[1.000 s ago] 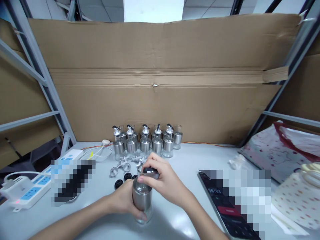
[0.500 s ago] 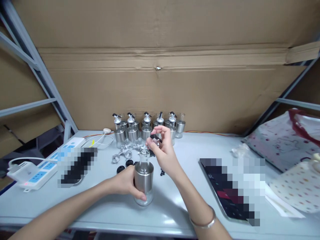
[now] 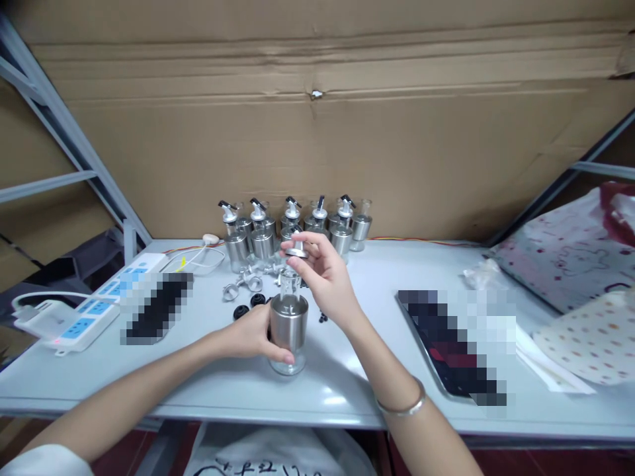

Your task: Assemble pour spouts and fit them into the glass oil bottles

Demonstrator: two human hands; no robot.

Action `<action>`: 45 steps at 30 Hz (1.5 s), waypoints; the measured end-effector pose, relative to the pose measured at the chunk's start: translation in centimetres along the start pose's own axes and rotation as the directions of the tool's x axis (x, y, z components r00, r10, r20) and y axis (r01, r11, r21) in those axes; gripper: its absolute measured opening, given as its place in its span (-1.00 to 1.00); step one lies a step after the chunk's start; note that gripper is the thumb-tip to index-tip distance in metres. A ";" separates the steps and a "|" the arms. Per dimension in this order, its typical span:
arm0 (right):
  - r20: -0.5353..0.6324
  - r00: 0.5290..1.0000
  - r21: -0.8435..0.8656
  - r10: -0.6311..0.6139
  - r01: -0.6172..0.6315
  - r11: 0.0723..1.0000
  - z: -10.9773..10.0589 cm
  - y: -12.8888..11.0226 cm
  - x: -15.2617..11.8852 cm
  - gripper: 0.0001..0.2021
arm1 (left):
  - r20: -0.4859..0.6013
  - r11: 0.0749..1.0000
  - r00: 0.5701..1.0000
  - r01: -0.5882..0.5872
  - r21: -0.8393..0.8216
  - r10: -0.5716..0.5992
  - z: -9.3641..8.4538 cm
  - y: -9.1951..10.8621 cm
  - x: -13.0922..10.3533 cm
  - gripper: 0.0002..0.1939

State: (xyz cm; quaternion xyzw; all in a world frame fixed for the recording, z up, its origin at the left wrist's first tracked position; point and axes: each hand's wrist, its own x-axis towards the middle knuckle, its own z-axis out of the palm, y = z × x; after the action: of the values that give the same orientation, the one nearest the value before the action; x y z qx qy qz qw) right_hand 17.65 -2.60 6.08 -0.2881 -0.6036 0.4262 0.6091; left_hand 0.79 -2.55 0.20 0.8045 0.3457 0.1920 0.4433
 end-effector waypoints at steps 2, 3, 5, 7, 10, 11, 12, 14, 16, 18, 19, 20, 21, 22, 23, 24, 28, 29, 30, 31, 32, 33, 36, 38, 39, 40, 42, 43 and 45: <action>-0.043 0.999 0.004 -0.006 0.006 1.000 0.1 -0.1 -0.2 -0.67 | 0.011 1.000 1.000 0.012 0.010 -0.012 0.0 0.1 0.0 -0.23; -0.061 0.998 0.009 -0.011 0.012 1.000 0.1 -0.1 -0.3 -0.64 | 0.019 1.000 1.000 0.021 0.015 -0.021 -0.1 0.1 0.0 -0.23; -0.084 0.995 -0.015 -0.051 0.050 0.999 0.0 0.2 -0.6 -0.67 | 0.027 0.999 0.999 0.028 0.026 -0.029 -0.1 0.1 0.0 -0.24; -0.080 0.991 -0.102 -0.111 0.102 0.989 -0.2 0.6 -0.8 -0.80 | 0.026 0.999 0.999 0.024 0.033 -0.025 -0.1 0.1 0.1 -0.24; 0.004 0.983 -0.261 -0.186 0.180 0.948 -0.6 1.0 -1.2 -0.80 | 0.028 0.999 0.999 0.018 0.034 -0.019 -0.1 0.0 0.1 -0.24; 0.053 0.979 -0.301 -0.195 0.202 0.932 -0.7 1.0 -1.3 -0.74 | 0.030 0.999 0.999 0.016 0.037 -0.017 0.0 0.0 0.1 -0.23; 0.105 0.975 -0.336 -0.198 0.222 0.916 -0.9 1.0 -1.5 -0.65 | 0.033 0.999 0.999 0.014 0.042 -0.015 0.0 0.0 0.1 -0.23; 0.185 0.965 -0.399 -0.184 0.245 0.884 -1.2 0.8 -1.6 -0.49 | 0.037 0.998 0.999 0.012 0.059 -0.014 0.0 0.0 0.0 -0.21; 0.216 0.962 -0.443 -0.170 0.251 0.861 -1.5 0.6 -1.7 -0.43 | 0.039 0.997 0.999 0.018 0.076 -0.021 0.0 0.1 0.0 -0.19; 0.207 0.962 -0.470 -0.178 0.257 0.845 -1.9 0.5 -1.7 -0.44 | 0.035 0.996 0.999 0.021 0.086 -0.024 0.0 0.2 0.0 -0.18; 0.199 0.961 -0.478 -0.189 0.264 0.838 -2.0 0.5 -1.6 -0.44 | 0.032 0.996 0.999 0.020 0.086 -0.023 0.0 0.2 0.0 -0.18; 0.191 0.961 -0.484 -0.201 0.270 0.832 -2.2 0.5 -1.6 -0.44 | 0.032 0.996 0.999 0.017 0.083 -0.020 0.0 0.2 0.0 -0.18; 0.184 0.960 -0.491 -0.210 0.275 0.826 -2.3 0.6 -1.6 -0.43 | 0.032 0.997 0.999 0.011 0.079 -0.014 0.0 0.2 0.1 -0.18; 0.180 0.959 -0.496 -0.218 0.280 0.822 -2.3 0.7 -1.5 -0.43 | 0.030 0.997 1.000 0.005 0.076 -0.007 0.0 0.1 0.1 -0.18; 0.180 0.958 -0.498 -0.224 0.285 0.819 -2.3 0.8 -1.5 -0.42 | 0.028 0.997 1.000 0.000 0.075 -0.002 0.0 0.1 0.1 -0.18; 0.179 0.957 -0.497 -0.230 0.289 0.818 -2.3 0.8 -1.4 -0.42 | 0.025 0.997 1.000 -0.002 0.077 0.000 0.0 0.0 0.1 -0.18; 0.152 0.950 -0.484 -0.274 0.313 0.817 -1.9 1.0 -1.4 -0.43 | 0.026 0.997 1.000 0.012 0.083 -0.014 0.0 -0.1 0.1 -0.17; 0.146 0.948 -0.478 -0.284 0.319 0.818 -1.9 1.0 -1.3 -0.42 | 0.028 0.997 0.999 0.014 0.080 -0.017 0.0 0.0 0.1 -0.16; 0.143 0.946 -0.476 -0.290 0.323 0.818 -1.8 1.0 -1.3 -0.41 | 0.029 0.997 0.999 0.015 0.079 -0.017 0.0 0.0 0.1 -0.16; 0.146 0.944 -0.479 -0.295 0.328 0.814 -1.8 0.9 -1.3 -0.41 | 0.030 0.997 0.999 0.014 0.078 -0.017 0.0 0.0 0.1 -0.16; 0.152 0.942 -0.490 -0.299 0.334 0.805 -1.8 0.9 -1.4 -0.41 | 0.030 0.997 0.999 0.012 0.076 -0.015 0.0 0.1 0.1 -0.16; 0.160 0.940 -0.506 -0.302 0.341 0.792 -1.8 0.8 -1.4 -0.42 | 0.031 0.997 0.999 0.011 0.075 -0.013 0.0 0.1 0.1 -0.16; 0.175 0.928 -0.566 -0.329 0.368 0.737 -1.9 0.9 -1.6 -0.48 | 0.028 0.997 1.000 0.002 0.074 -0.004 0.0 0.1 0.1 -0.16; 0.165 0.920 -0.598 -0.357 0.381 0.705 -2.0 1.0 -1.8 -0.52 | 0.020 0.997 1.000 0.002 0.071 -0.003 0.0 0.1 0.1 -0.15; 0.160 0.918 -0.607 -0.362 0.381 0.698 -2.1 1.0 -1.9 -0.54 | 0.016 0.998 1.000 0.003 0.067 -0.004 0.0 0.1 0.1 -0.16; 0.157 0.920 -0.607 -0.360 0.377 0.700 -2.2 1.0 -1.9 -0.55 | 0.013 0.998 1.000 0.004 0.063 -0.005 0.0 0.1 0.1 -0.17; 0.167 0.931 -0.573 -0.323 0.358 0.737 -2.4 1.0 -2.0 -0.55 | 0.012 0.999 1.000 0.010 0.053 -0.010 0.0 0.0 0.1 -0.19; 0.175 0.941 -0.544 -0.290 0.338 0.768 -2.5 0.9 -1.9 -0.54 | 0.012 0.999 1.000 0.013 0.049 -0.013 0.0 0.0 0.1 -0.20; 0.189 0.959 -0.482 -0.211 0.278 0.831 -2.7 0.7 -1.8 -0.53 | 0.013 0.999 1.000 0.015 0.041 -0.015 0.0 0.0 0.1 -0.22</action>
State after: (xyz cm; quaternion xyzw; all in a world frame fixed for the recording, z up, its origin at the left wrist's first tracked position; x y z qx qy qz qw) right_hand 20.33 -3.43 4.33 -0.3295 -0.7632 0.1898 0.5225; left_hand 0.84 -2.46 0.23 0.8120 0.3526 0.1762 0.4305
